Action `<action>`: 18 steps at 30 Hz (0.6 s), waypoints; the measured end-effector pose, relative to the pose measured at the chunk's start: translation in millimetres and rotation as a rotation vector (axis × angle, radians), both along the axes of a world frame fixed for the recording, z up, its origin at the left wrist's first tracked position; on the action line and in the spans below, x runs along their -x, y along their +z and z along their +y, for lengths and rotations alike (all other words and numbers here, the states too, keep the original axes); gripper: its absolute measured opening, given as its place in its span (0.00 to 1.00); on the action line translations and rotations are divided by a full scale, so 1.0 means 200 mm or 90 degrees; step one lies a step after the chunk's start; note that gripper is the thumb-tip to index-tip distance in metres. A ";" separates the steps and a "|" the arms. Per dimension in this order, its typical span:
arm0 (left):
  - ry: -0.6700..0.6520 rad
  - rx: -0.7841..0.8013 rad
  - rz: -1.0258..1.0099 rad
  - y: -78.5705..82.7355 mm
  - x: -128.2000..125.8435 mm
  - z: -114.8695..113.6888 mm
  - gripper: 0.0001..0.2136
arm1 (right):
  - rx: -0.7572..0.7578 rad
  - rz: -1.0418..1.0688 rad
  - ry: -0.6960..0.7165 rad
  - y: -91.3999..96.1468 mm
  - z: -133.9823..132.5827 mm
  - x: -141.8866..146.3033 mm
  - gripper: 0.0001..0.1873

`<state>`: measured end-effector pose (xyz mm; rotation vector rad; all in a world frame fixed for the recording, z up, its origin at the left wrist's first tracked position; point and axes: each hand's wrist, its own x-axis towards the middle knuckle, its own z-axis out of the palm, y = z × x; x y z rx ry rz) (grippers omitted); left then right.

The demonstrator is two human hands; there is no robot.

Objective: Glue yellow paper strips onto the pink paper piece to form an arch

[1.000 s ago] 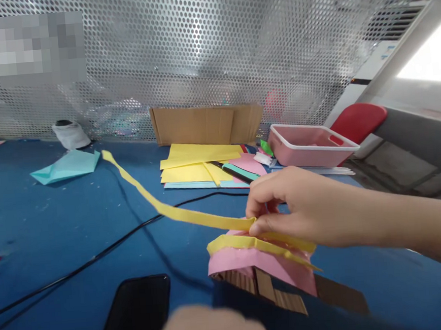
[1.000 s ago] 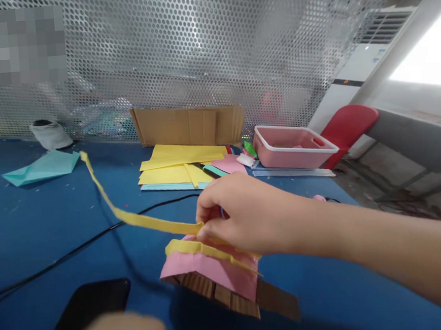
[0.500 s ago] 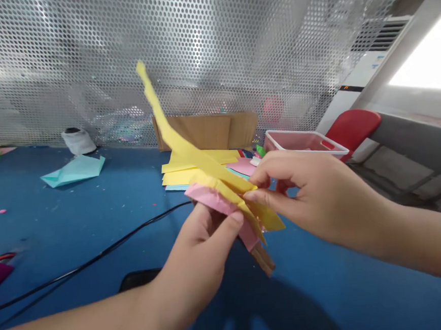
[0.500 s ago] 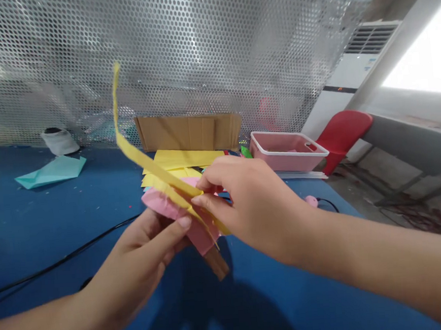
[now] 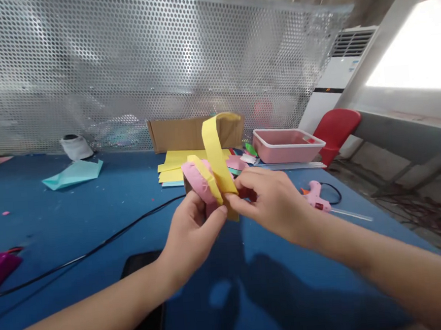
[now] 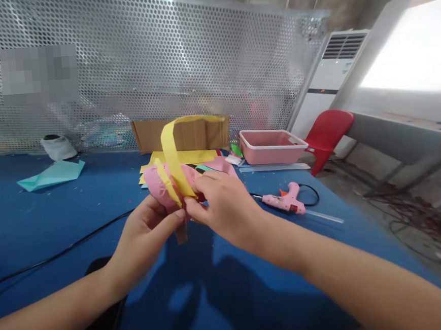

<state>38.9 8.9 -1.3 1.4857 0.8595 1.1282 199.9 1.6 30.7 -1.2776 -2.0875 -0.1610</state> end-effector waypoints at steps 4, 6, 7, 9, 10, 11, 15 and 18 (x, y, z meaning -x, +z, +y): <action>0.025 -0.023 0.057 -0.09 0.00 -0.04 0.09 | -0.016 0.051 -0.002 -0.15 -0.05 0.02 0.12; 0.037 -0.043 0.067 -0.13 -0.01 -0.06 0.09 | -0.021 0.067 -0.010 -0.20 -0.08 0.04 0.11; 0.044 -0.054 0.066 -0.15 -0.01 -0.06 0.10 | -0.027 0.078 -0.014 -0.21 -0.09 0.04 0.11; 0.056 -0.079 0.066 -0.17 0.00 -0.07 0.09 | -0.035 0.107 -0.018 -0.23 -0.10 0.05 0.11; 0.061 -0.095 0.068 -0.18 0.00 -0.07 0.09 | -0.038 0.124 -0.021 -0.23 -0.11 0.05 0.11; 0.067 -0.111 0.071 -0.19 0.00 -0.07 0.09 | -0.039 0.140 -0.021 -0.24 -0.11 0.06 0.11; 0.075 -0.157 0.085 -0.22 -0.01 -0.05 0.10 | -0.066 0.183 -0.016 -0.27 -0.13 0.07 0.13; 0.072 -0.172 0.077 -0.23 -0.01 -0.04 0.10 | -0.086 0.196 -0.019 -0.30 -0.13 0.08 0.14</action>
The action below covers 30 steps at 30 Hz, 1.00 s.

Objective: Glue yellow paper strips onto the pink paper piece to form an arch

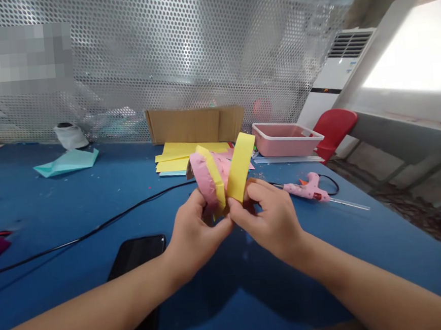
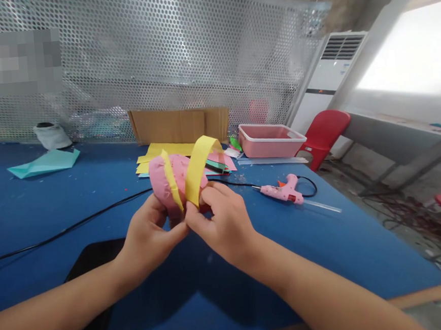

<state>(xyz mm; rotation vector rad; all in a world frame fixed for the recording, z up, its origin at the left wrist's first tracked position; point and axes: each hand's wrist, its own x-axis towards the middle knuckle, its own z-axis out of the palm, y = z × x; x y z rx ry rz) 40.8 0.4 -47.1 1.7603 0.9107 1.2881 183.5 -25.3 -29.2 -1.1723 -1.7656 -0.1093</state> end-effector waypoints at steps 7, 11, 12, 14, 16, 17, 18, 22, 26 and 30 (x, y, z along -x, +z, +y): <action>0.034 -0.009 0.026 -0.02 0.01 0.00 0.11 | -0.025 0.022 -0.011 -0.01 0.00 0.01 0.13; 0.032 -0.021 0.010 -0.01 0.01 -0.01 0.11 | -0.038 -0.015 -0.007 -0.02 0.00 0.00 0.13; 0.035 -0.025 0.011 0.00 0.01 -0.01 0.11 | -0.036 -0.019 -0.007 -0.02 0.00 0.00 0.13; 0.041 -0.036 0.017 0.00 0.01 0.00 0.10 | -0.031 -0.019 -0.005 -0.01 -0.01 0.00 0.13; 0.050 -0.053 0.034 0.00 0.01 0.00 0.10 | -0.024 -0.013 0.000 -0.01 -0.01 0.00 0.13; 0.056 -0.066 0.049 0.00 0.02 0.00 0.10 | -0.019 -0.009 0.004 -0.01 -0.01 0.00 0.13; 0.063 -0.081 0.068 0.00 0.02 0.00 0.10 | -0.015 -0.004 0.007 -0.01 -0.01 0.00 0.12; 0.089 -0.148 0.167 0.02 0.03 0.00 0.11 | 0.010 0.005 0.012 -0.02 -0.01 0.00 0.11; 0.089 -0.162 0.210 0.04 0.03 -0.01 0.09 | 0.043 -0.016 0.013 -0.02 -0.01 -0.01 0.11; 0.082 -0.180 0.204 0.03 0.04 -0.01 0.10 | 0.075 0.007 0.033 -0.01 -0.01 -0.01 0.09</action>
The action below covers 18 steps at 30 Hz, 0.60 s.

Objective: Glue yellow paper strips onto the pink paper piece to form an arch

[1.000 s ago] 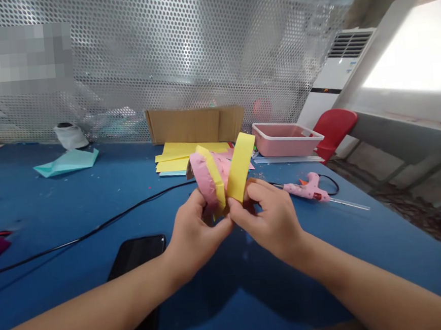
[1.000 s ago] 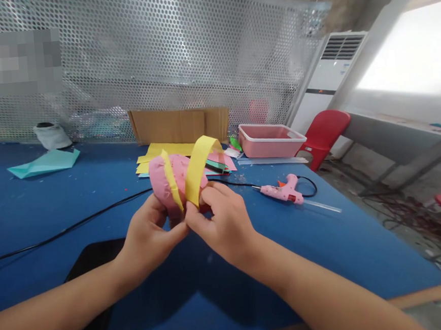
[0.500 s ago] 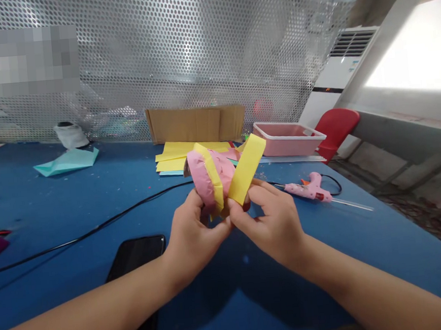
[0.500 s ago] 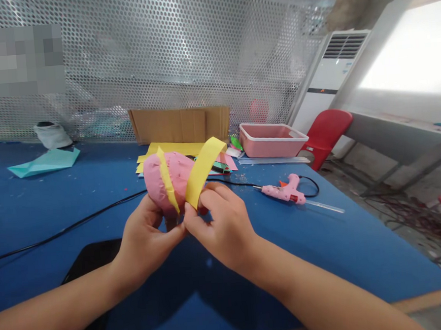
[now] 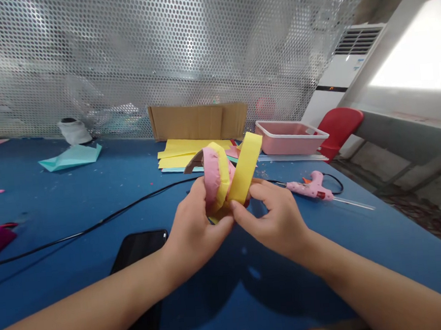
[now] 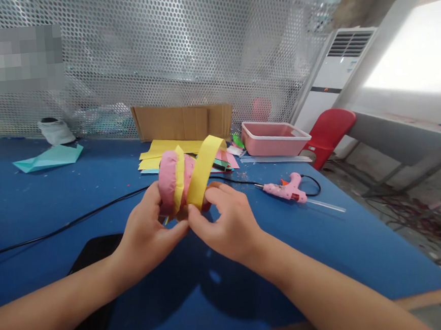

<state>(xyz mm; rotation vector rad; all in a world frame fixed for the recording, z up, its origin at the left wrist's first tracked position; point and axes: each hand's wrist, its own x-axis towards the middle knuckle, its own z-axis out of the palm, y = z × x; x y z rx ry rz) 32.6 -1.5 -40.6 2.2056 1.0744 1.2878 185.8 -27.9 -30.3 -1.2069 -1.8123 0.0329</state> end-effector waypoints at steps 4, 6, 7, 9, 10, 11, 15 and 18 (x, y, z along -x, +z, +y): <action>-0.013 -0.010 0.008 -0.01 0.00 0.01 0.12 | 0.121 0.092 0.031 0.01 0.00 0.00 0.05; -0.015 0.003 0.008 -0.02 0.00 0.01 0.10 | 0.154 0.119 0.022 0.00 0.00 0.00 0.07; -0.017 0.015 0.004 -0.02 0.00 0.01 0.09 | 0.156 0.130 0.013 0.00 0.00 0.00 0.07; -0.026 0.045 -0.022 -0.03 0.00 0.01 0.09 | 0.144 0.150 -0.003 -0.02 0.00 0.01 0.07; -0.033 0.063 -0.038 -0.04 0.00 0.01 0.09 | 0.137 0.158 -0.010 -0.02 0.01 0.01 0.07; -0.039 0.078 -0.054 -0.04 -0.01 0.01 0.10 | 0.130 0.165 -0.017 -0.03 0.01 0.01 0.07; -0.043 0.104 -0.079 -0.06 -0.02 0.00 0.12 | 0.100 0.175 -0.036 -0.05 0.01 0.03 0.06; -0.068 0.112 -0.110 -0.07 -0.02 0.00 0.12 | 0.075 0.168 -0.043 -0.06 0.01 0.04 0.06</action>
